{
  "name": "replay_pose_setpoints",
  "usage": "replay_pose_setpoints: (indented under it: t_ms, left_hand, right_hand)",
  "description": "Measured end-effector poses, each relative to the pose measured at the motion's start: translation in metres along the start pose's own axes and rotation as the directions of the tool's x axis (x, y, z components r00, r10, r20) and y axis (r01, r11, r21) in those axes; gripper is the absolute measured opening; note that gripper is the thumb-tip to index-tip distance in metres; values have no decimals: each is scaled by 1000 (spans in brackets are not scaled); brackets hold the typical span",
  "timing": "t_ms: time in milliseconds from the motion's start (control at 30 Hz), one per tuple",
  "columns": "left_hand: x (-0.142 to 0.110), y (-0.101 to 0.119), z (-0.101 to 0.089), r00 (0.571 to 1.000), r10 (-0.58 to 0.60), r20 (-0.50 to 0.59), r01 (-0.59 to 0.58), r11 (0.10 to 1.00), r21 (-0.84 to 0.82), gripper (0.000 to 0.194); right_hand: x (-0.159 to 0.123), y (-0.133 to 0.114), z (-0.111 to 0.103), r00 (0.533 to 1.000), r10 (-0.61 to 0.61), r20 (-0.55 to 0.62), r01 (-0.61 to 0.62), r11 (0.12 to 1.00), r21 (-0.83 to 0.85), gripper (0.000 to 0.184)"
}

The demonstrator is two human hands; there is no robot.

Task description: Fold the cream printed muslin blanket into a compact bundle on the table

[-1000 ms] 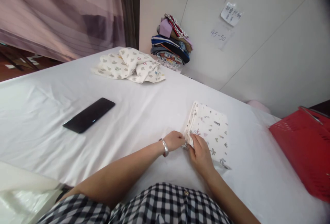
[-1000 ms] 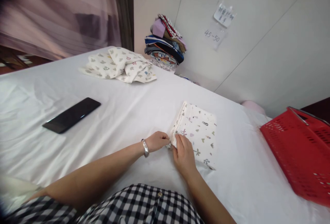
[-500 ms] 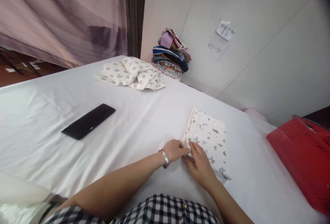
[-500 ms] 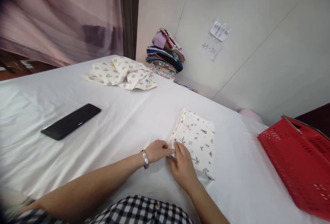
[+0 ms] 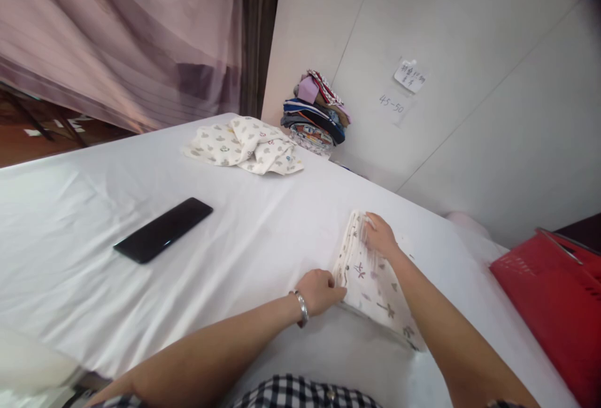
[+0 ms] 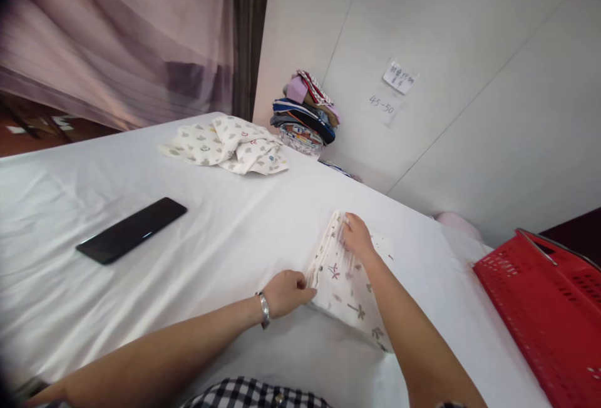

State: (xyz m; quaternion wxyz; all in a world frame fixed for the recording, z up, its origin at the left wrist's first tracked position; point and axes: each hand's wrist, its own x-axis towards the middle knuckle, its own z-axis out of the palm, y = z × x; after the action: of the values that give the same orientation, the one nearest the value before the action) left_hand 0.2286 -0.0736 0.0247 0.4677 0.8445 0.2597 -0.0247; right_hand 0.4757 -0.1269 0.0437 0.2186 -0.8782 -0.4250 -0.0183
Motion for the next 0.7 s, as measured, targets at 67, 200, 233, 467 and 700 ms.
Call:
replay_pose_setpoints:
  t_ms: [67,200,233,467,700]
  left_hand:
    - [0,-1,1,1000,-1,-7,1,1000,0,31]
    - [-1,0,0,1000,-3,0,3,1000,4,32]
    - [-2,1,-1,1000,-8,3,8,1000,8,32]
    - [-4,6,-4,999,-43,16,43,998,35,30]
    - [-2,5,-4,999,-42,24,41,998,53,30]
  right_hand:
    - [22,4,4,998,58,31,-57,998,-40,41]
    - [45,7,13,983,135,125,-122,987,-107,46]
    - [47,7,15,978,149,146,-131,984,-123,46]
    - [46,0,27,972,206,114,-178,959,-219,35]
    - [48,-1,35,968,213,135,-183,961,-207,37]
